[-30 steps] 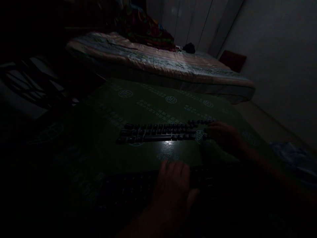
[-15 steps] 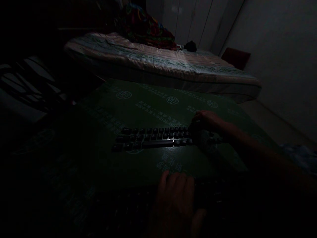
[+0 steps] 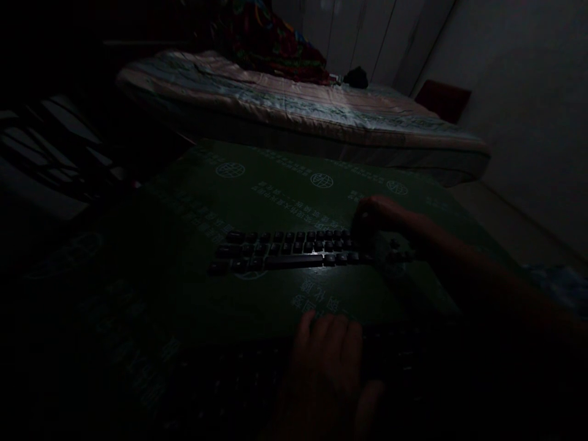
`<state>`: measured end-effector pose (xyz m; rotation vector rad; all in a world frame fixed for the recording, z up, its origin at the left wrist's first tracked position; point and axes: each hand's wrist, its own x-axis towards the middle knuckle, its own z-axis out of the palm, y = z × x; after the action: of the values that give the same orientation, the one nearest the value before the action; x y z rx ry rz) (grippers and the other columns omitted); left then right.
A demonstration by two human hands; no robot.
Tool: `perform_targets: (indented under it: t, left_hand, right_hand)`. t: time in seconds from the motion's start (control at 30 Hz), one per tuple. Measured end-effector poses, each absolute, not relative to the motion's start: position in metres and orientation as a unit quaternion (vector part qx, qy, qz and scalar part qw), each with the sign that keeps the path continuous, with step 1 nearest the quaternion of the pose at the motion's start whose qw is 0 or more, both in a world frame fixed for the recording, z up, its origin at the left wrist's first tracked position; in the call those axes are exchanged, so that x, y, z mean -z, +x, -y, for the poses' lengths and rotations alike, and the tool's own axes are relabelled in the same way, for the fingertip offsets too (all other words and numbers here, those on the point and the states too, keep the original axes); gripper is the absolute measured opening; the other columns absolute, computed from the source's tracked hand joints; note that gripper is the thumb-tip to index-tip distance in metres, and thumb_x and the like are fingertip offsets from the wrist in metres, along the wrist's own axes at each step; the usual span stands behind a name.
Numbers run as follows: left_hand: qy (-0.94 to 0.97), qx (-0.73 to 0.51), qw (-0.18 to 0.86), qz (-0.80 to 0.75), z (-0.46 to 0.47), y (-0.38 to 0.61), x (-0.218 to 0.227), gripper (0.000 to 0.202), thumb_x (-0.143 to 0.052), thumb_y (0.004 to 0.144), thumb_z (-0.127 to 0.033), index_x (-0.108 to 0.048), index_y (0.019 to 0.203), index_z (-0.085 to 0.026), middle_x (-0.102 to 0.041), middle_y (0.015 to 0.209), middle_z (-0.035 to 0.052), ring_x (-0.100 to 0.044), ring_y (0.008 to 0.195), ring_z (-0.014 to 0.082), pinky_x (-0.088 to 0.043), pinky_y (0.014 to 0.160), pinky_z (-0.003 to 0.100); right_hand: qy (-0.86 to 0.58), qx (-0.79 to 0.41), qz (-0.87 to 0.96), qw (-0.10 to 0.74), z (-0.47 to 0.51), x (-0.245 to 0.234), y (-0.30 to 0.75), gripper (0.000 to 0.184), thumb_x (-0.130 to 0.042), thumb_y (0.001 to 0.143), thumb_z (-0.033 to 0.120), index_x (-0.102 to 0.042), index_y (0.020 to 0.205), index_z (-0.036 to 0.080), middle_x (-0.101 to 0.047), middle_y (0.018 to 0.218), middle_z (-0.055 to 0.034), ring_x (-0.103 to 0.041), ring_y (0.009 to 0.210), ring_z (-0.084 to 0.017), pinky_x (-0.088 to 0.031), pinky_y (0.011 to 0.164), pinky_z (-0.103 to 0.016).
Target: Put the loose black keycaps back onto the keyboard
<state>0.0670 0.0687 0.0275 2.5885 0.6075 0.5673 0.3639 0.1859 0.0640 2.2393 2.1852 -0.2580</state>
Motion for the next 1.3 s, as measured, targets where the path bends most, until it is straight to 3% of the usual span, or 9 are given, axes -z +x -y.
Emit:
perform_targets:
  t: [0.17, 0.33, 0.47, 0.57, 0.8, 1.03, 1.3]
  left_hand:
    - [0.928, -0.206, 0.212, -0.226, -0.068, 0.067, -0.028, 0.044, -0.071, 0.073, -0.032, -0.052, 0.109, -0.015, -0.066, 0.104, 0.0097, -0.062, 0.092, 0.0293, -0.045, 0.092, 0.061]
    - [0.932, -0.173, 0.217, -0.233, -0.067, 0.068, -0.036, 0.04, -0.071, 0.075, -0.029, -0.053, 0.108, -0.015, -0.065, 0.102, 0.0084, -0.061, 0.094, 0.0286, -0.042, 0.095, 0.06]
    - [0.931, -0.145, 0.232, -0.242, -0.066, 0.07, -0.043, 0.035, -0.071, 0.076, -0.027, -0.055, 0.104, -0.015, -0.065, 0.101, 0.0073, -0.059, 0.097, 0.0285, -0.039, 0.097, 0.057]
    - [0.934, -0.139, 0.229, -0.236, -0.067, 0.07, -0.045, 0.03, -0.07, 0.078, -0.028, -0.055, 0.101, -0.015, -0.065, 0.101, 0.0072, -0.058, 0.097, 0.0279, -0.039, 0.096, 0.054]
    - [0.937, -0.147, 0.219, -0.23, -0.07, 0.071, -0.042, 0.029, -0.067, 0.08, -0.032, -0.054, 0.102, -0.017, -0.064, 0.102, 0.0074, -0.057, 0.097, 0.0272, -0.037, 0.095, 0.05]
    - [0.938, -0.15, 0.217, -0.227, -0.068, 0.071, -0.043, 0.028, -0.067, 0.08, -0.03, -0.055, 0.101, -0.016, -0.065, 0.101, 0.0079, -0.058, 0.098, 0.0274, -0.038, 0.094, 0.049]
    - [0.94, -0.13, 0.217, -0.231, -0.068, 0.072, -0.045, 0.028, -0.066, 0.081, -0.031, -0.055, 0.103, -0.016, -0.064, 0.102, 0.0077, -0.057, 0.099, 0.0267, -0.035, 0.097, 0.049]
  right_hand:
    - [0.702, 0.066, -0.709, -0.026, -0.186, -0.072, 0.371, 0.02, -0.065, 0.072, 0.014, -0.073, 0.09, 0.015, -0.07, 0.094, -0.0067, -0.064, 0.085, -0.019, -0.048, 0.073, -0.024]
    - [0.618, 0.038, -0.764, -0.18, -0.13, -0.087, 0.371, 0.008, -0.064, 0.075, 0.018, -0.071, 0.077, 0.017, -0.068, 0.097, -0.0082, -0.065, 0.089, -0.021, -0.051, 0.078, -0.03]
    - [0.6, 0.036, -0.761, -0.245, -0.046, -0.08, 0.352, 0.012, -0.061, 0.081, 0.024, -0.07, 0.087, 0.019, -0.066, 0.11, -0.0096, -0.064, 0.1, -0.022, -0.053, 0.085, -0.034]
    - [0.604, 0.029, -0.757, -0.248, 0.011, -0.064, 0.33, 0.018, -0.055, 0.086, 0.023, -0.067, 0.099, 0.021, -0.064, 0.119, -0.01, -0.061, 0.111, -0.021, -0.053, 0.09, -0.034]
    - [0.589, -0.042, -0.771, -0.238, 0.058, -0.045, 0.288, 0.02, -0.05, 0.092, 0.024, -0.064, 0.106, 0.02, -0.066, 0.118, -0.0128, -0.058, 0.117, -0.022, -0.055, 0.09, -0.037]
    - [0.618, -0.054, -0.754, -0.215, 0.051, -0.024, 0.266, 0.023, -0.046, 0.092, 0.022, -0.069, 0.097, 0.025, -0.066, 0.118, -0.0059, -0.056, 0.118, -0.022, -0.053, 0.094, -0.04]
    - [0.551, -0.113, -0.807, -0.179, 0.043, -0.043, 0.254, 0.027, -0.043, 0.094, 0.022, -0.069, 0.089, 0.016, -0.068, 0.108, -0.0121, -0.058, 0.113, -0.026, -0.055, 0.084, -0.04]
